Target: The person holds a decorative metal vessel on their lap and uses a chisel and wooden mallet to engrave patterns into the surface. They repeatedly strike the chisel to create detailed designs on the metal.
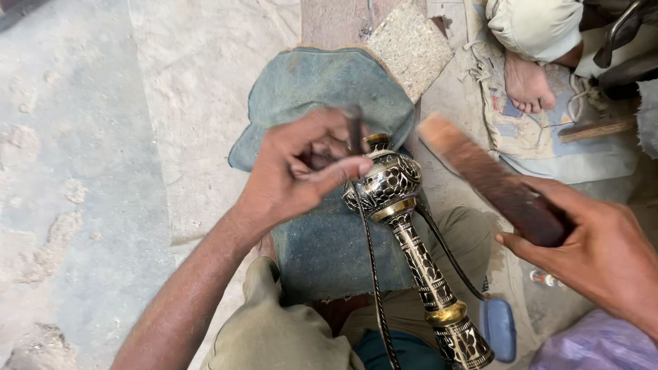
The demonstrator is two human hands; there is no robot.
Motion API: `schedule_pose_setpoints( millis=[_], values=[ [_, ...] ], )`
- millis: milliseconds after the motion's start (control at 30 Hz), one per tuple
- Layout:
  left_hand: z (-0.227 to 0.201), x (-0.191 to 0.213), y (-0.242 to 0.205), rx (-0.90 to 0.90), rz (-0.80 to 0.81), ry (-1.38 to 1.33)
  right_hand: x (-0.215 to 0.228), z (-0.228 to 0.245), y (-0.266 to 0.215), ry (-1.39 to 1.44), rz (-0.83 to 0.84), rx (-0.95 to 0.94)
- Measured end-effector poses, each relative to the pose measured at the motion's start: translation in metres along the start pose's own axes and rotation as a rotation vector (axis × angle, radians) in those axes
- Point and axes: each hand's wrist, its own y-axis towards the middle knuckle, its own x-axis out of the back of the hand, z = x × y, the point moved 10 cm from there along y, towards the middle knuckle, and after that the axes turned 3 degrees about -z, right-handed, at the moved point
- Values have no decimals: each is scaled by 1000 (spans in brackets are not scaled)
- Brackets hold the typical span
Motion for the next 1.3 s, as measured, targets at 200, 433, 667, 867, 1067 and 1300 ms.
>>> schedule_pose_setpoints(
  millis=[200, 433, 667, 867, 1067, 1300],
  values=[
    [-21, -47, 12, -5, 197, 221, -62, -88, -15, 965, 81, -22],
    [-38, -76, 18, -88, 360, 380, -103, -121, -20, 1381, 173, 401],
    [-42, -93, 28, -103, 396, 448, -149, -145, -40, 981, 134, -15],
    [-48, -103, 26, -65, 436, 604, -156, -138, -34, 717, 85, 41],
    [-50, -113, 29, -51, 492, 667, -110, -106, -38, 784, -266, 281],
    [-50, -111, 28, -29, 496, 650, -71, -57, -35, 717, -233, 319]
  ],
)
